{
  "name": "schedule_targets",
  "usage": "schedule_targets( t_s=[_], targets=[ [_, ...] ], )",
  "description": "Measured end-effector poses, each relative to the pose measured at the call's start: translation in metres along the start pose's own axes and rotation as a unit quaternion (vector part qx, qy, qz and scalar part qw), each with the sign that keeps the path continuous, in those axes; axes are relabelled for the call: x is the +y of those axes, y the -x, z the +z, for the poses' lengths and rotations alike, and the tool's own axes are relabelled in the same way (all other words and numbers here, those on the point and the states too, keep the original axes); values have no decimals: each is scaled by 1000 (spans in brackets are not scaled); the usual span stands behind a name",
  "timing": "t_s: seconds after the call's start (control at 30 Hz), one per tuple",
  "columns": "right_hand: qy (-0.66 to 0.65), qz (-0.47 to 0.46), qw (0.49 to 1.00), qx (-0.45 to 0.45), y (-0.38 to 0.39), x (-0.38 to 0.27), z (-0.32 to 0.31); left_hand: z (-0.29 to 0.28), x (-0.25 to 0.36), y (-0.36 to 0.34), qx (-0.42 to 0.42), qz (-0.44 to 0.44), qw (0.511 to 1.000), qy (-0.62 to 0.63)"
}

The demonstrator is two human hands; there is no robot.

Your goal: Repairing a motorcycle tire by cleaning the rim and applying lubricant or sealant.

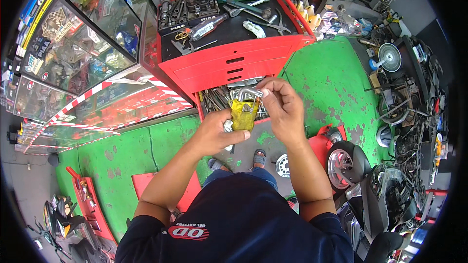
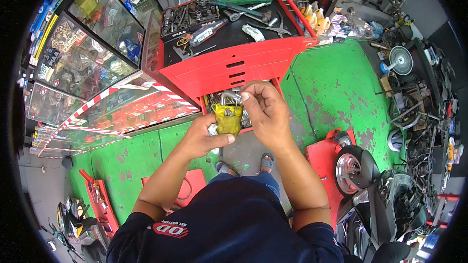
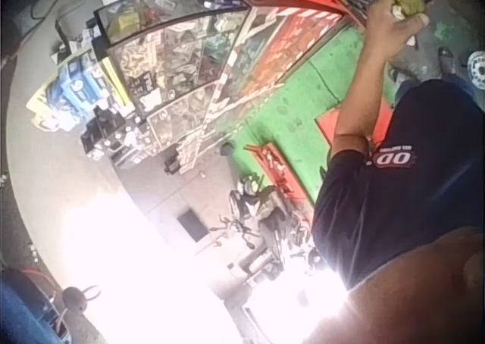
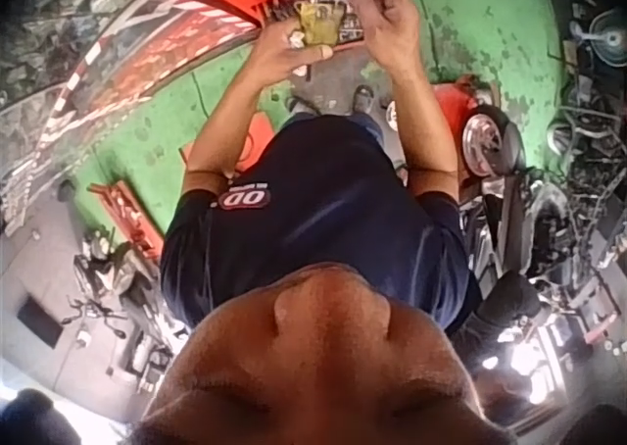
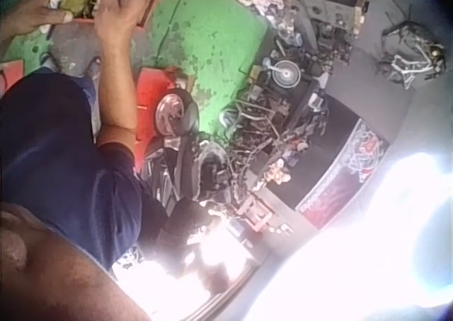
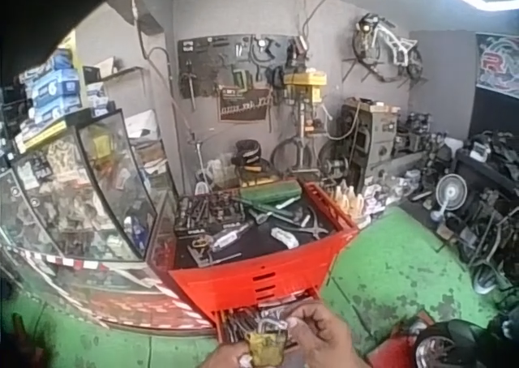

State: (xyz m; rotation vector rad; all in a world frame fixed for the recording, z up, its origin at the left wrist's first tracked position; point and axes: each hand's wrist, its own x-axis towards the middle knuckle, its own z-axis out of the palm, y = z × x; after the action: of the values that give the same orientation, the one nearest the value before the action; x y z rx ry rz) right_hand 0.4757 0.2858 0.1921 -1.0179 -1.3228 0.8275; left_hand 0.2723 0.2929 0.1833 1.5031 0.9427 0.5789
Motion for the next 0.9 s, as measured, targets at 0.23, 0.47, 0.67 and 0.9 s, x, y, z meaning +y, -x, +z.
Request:
schedule_targets(
  t_s=[0.23,0.47,0.67,0.9],
  targets=[
    [-142,90,979,113,-16,4,-1,-13,-22,4,-105,-20,994,-26],
    [-261,186,938,131,-20,4,-13,-16,-49,15,-91,-73,989,95],
    [-279,279,915,83,4,40,-19,-38,-75,8,-102,-85,991,-11],
    [-73,394,893,-203,82,121,1,-20,-132,-17,-201,-154,964,-81]
  ],
)
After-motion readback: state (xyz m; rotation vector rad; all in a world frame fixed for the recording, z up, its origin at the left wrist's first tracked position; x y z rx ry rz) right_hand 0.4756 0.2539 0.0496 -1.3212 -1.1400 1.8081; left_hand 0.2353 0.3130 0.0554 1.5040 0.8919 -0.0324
